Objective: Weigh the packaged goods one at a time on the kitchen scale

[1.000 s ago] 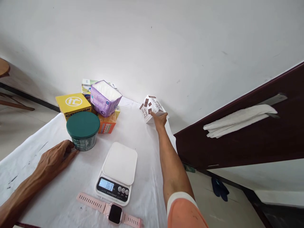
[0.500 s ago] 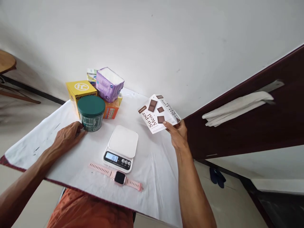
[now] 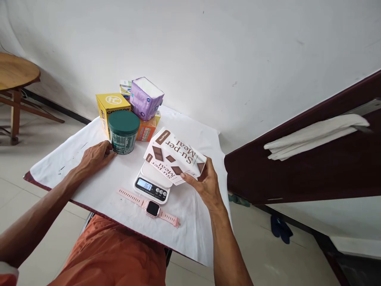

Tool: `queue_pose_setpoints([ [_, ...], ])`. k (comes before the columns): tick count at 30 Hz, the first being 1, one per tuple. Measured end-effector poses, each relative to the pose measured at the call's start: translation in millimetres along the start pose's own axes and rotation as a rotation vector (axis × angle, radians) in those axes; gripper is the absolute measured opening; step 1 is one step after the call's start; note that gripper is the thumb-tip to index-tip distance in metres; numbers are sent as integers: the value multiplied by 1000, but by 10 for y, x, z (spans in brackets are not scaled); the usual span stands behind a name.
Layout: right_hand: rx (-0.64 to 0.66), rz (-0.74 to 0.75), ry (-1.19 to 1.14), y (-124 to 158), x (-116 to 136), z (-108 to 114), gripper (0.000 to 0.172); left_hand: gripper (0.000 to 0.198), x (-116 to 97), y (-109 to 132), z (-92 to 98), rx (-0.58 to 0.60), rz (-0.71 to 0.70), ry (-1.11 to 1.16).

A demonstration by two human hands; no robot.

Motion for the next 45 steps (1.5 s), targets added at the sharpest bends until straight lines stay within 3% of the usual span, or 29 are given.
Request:
queue_pose_setpoints([
  [4, 34, -58, -12, -37, -134, 139, 107, 27, 8, -5, -9, 0, -10, 16],
  [6, 11, -64, -13, -59, -221, 253, 113, 26, 18, -11, -23, -2, -20, 28],
  [10, -2, -35, 68, -58, -226, 274, 106, 25, 4, -5, -7, 11, -19, 23],
  [13, -1, -21, 118, -34, -96, 134, 87, 24, -87, 73, 66, 46, -69, -9],
  [16, -40, -14, 135, -11, 60, 57, 69, 18, -207, 243, 147, 84, -158, -34],
  [20, -28, 38, 112, 22, 316, -9, 63, 15, -303, 553, 237, 36, -224, 95],
  [23, 40, 87, 67, 97, 525, -220, 62, 26, -332, 819, 279, -10, -246, 236],
  [28, 234, 66, 1, 365, 671, -988, 65, 40, -294, 1203, 421, -181, -264, 432],
  [32, 237, 123, 16, 508, 659, -1561, 66, 37, -39, 1261, 514, -367, -104, 415],
  [35, 240, 147, -20, 493, 589, -1846, 67, 38, 136, 1163, 463, -372, -1, 375],
  [40, 261, 61, -82, 377, 418, -2036, 66, 41, 237, 1020, 318, -317, 80, 294],
  [45, 292, 106, -74, 331, 446, -1912, 77, 34, 199, 986, 252, -278, 86, 221],
])
Point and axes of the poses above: each hand's wrist, its own y-axis away from the middle knuckle, its own z-axis out of the back of the hand, x = y × z, the point moved 6 cm from there along -y, towards the middle knuckle, and after that the axes turned 9 degrees about -x, right-handed, at the moved point
